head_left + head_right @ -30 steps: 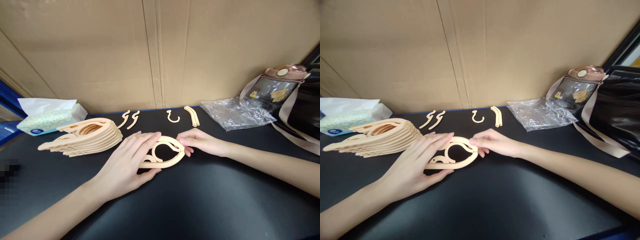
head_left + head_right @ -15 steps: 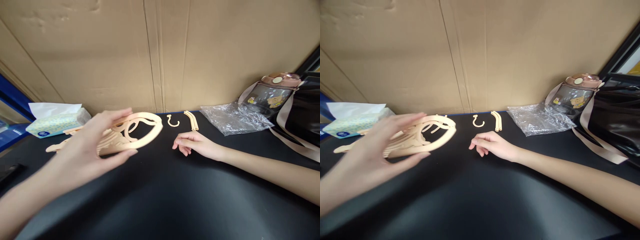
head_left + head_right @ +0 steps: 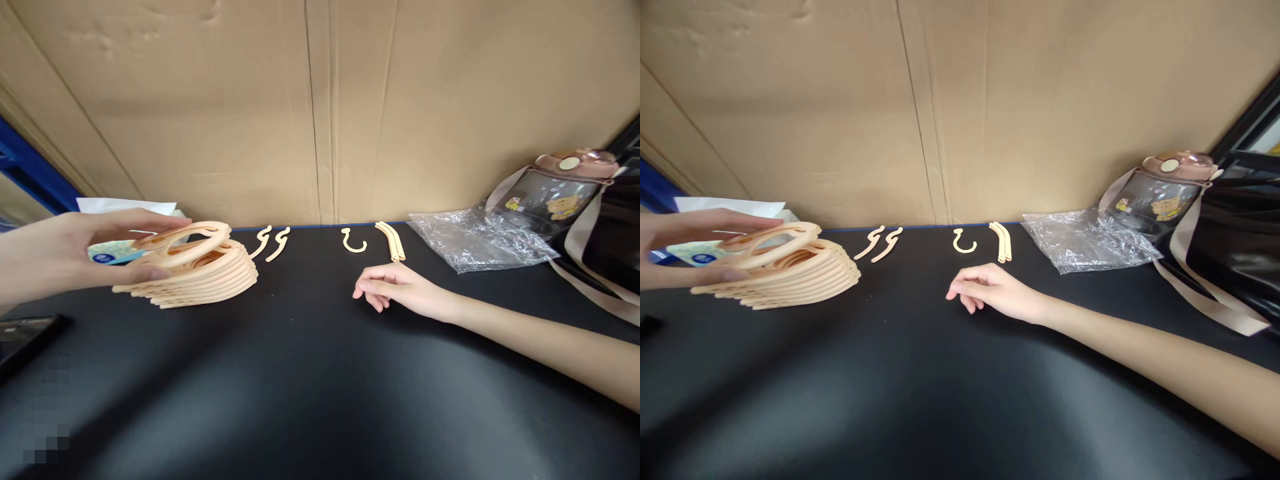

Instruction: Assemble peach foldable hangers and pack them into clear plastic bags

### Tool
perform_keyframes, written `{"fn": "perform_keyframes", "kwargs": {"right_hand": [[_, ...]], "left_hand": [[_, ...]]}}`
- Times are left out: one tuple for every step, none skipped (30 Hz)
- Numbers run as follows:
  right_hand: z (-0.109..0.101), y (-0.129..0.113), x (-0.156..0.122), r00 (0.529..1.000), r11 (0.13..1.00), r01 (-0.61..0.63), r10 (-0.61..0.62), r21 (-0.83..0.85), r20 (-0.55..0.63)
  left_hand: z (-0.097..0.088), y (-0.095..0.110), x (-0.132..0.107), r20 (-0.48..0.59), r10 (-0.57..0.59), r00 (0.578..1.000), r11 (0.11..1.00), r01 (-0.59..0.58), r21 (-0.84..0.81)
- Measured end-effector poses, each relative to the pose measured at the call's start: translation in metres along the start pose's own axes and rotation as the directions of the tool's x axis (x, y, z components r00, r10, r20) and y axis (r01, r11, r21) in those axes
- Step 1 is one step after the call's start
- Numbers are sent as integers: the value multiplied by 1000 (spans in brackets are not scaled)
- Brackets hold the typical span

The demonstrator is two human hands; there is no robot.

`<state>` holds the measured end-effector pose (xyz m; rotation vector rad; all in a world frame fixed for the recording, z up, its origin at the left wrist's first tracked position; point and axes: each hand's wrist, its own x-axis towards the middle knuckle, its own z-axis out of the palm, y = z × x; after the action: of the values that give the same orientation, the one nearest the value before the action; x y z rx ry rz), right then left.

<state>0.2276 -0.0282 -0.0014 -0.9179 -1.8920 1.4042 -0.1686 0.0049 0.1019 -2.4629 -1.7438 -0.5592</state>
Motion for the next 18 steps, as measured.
{"fn": "perform_keyframes", "kwargs": {"right_hand": [[0,0,0,1000,1000,-2,2,-4,1],[0,1,0,1000,1000,-4,4,-9,1],[1,1,0,1000,1000,-7,7,-13,1],[1,1,0,1000,1000,-10,10,-17,1],[1,1,0,1000,1000,-11,11,-20,2],[1,1,0,1000,1000,-13,14,-23,4],[1,0,0,1000,1000,-15,15,-25,5],[1,0,0,1000,1000,-14,14,-25,5],[1,0,0,1000,1000,-14,14,-25,5],[1,0,-1,1000,1000,-13,13,-25,5],[1,0,-1,1000,1000,-11,11,-26,5],[1,0,-1,1000,1000,-9,9,-27,4],[1,0,-1,1000,1000,-6,6,-29,4],[1,0,-1,1000,1000,-3,3,-30,4],[0,0,0,1000,1000,0,0,-30,5],[0,0,0,1000,1000,2,-2,-29,6],[0,0,0,1000,1000,3,-3,-29,8],[0,0,0,1000,1000,3,-3,-29,8]], "left_hand": [[0,-1,-1,49,-3,999,1000,3,-7],[0,-1,-2,93,3,996,1000,-2,-15],[0,-2,-2,124,11,992,1000,-9,-20],[0,-2,-3,135,13,991,1000,-11,-13],[0,-3,-3,142,11,990,1000,-10,-9],[0,-3,-3,144,8,990,1000,-6,-8],[0,-3,-3,143,3,990,1000,-2,-5],[1,-2,-2,143,-1,990,1000,1,-3],[1,0,-3,146,-1,989,1000,1,-3],[1,1,-3,152,1,988,1000,0,-5],[1,3,-3,158,2,988,1000,-1,-8],[0,5,-3,159,3,987,1000,-1,-12],[0,7,-4,157,4,988,1000,-1,-17],[0,8,-4,149,4,989,1000,-1,-22],[0,8,-4,137,4,991,1000,-1,-23],[1,8,-4,124,5,992,1000,-3,-20],[1,8,-4,119,11,993,1000,-8,-19],[2,7,-4,118,16,993,1000,-14,-16]]}}
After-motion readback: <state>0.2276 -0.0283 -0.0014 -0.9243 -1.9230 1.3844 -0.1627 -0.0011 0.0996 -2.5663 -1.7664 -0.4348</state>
